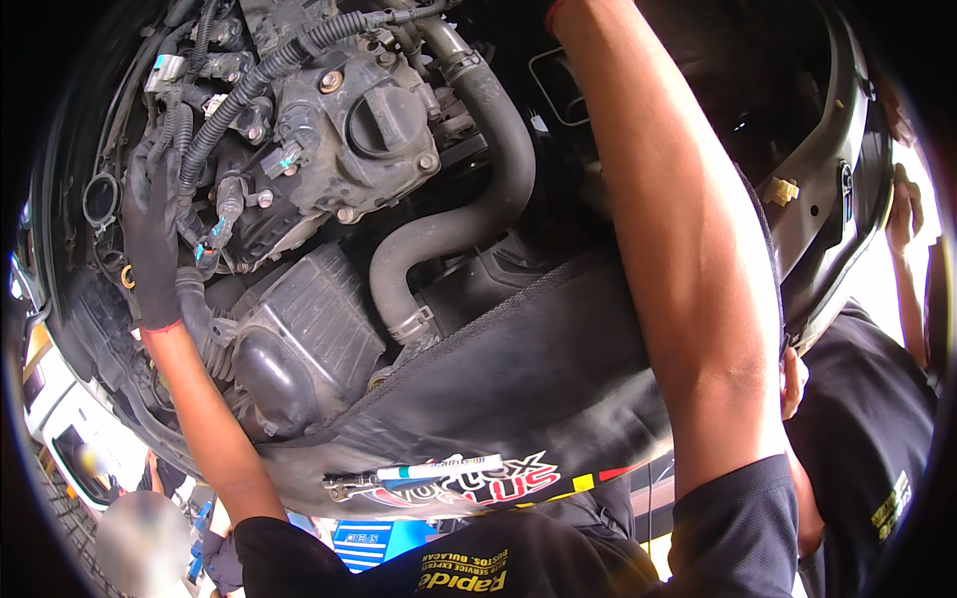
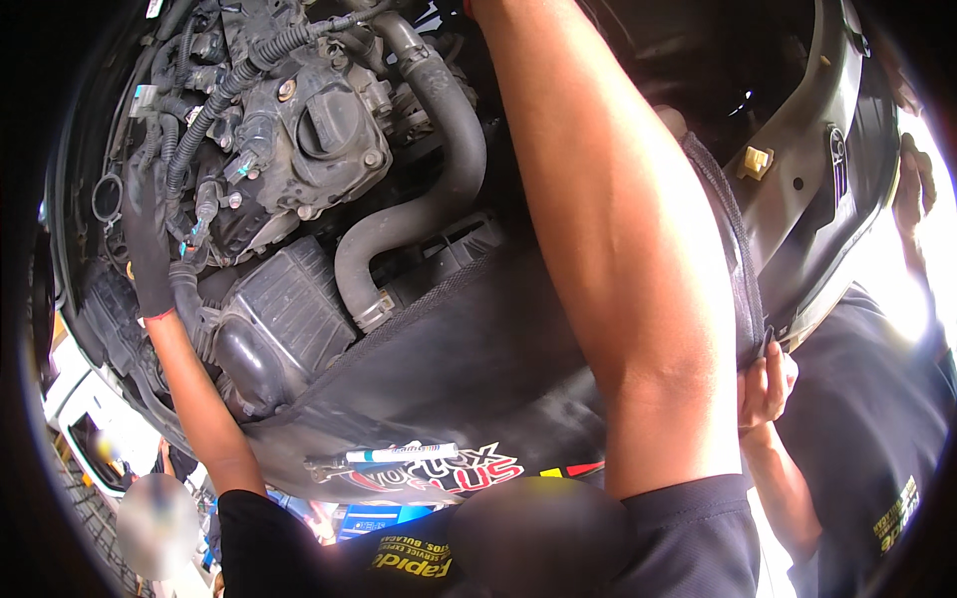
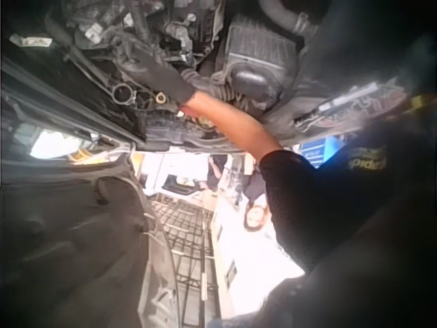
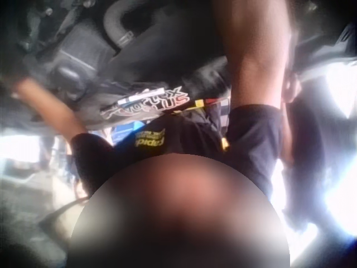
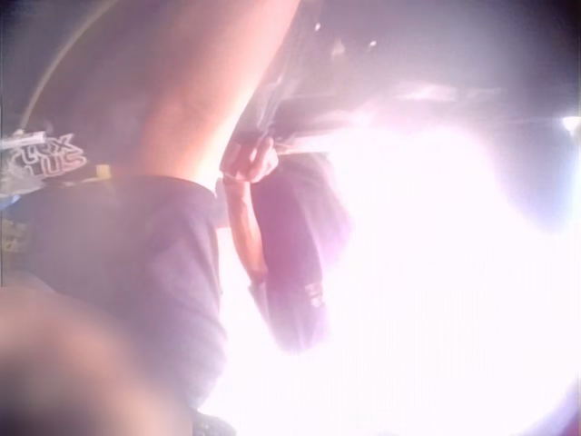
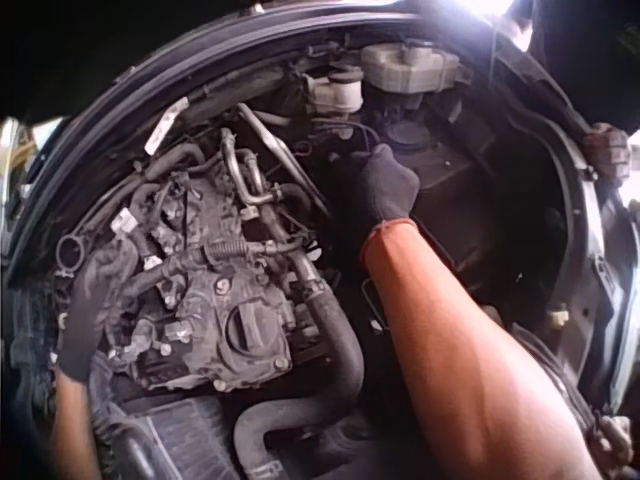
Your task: The person works inside a car engine bay, manipulating hoses and electrical connectors while wearing gloves. They adjust components near the intake manifold and valve cover, occasionally using a marker to label parts. A coworker assists by holding a flashlight and observing the work.
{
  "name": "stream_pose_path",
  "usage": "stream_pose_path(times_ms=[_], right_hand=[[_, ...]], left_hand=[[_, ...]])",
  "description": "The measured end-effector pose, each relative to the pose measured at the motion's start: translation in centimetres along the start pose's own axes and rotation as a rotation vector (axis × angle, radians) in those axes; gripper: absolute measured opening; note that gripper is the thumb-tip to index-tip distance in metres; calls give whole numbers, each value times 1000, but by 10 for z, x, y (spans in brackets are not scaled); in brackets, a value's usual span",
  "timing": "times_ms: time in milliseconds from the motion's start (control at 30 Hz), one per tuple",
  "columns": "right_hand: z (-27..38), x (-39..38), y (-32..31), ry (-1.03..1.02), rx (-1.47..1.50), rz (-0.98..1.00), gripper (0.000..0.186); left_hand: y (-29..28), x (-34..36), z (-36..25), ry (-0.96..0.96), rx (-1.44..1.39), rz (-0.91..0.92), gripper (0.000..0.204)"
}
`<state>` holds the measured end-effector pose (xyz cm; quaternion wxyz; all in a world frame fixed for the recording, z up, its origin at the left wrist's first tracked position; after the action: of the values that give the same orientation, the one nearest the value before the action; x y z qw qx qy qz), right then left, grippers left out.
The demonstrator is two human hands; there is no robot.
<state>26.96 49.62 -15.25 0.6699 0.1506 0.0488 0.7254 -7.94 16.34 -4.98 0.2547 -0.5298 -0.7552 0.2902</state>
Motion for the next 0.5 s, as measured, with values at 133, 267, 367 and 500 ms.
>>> stream_pose_path(times_ms=[133, 267, 367, 500], right_hand=[[-14, 6, -8, 149, 156, -43, 37], [-37, 9, -18, 289, 281, -97, 38], [-49, 4, 0, 420, 392, -86, 38], [-56, 15, -31, 490, 373, -88, 40]], left_hand=[[-36, -8, 38, 227, 509, -20, 48], [-45, -4, 52, 401, 841, 16, 59], [-60, -16, 61, 364, 997, 29, 59], [-14, 16, 14, -44, 333, 82, 52]])
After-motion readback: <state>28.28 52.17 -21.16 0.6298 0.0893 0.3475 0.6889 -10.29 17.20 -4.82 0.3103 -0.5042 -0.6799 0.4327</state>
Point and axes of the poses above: each hand's wrist, its own x-axis towards the middle knuckle, its own y-axis out of the palm, z = x × y, the point moved 4 cm from there along x, towards the middle knuckle, and after that the axes turned 2 degrees about x, right-handed, at the moved point
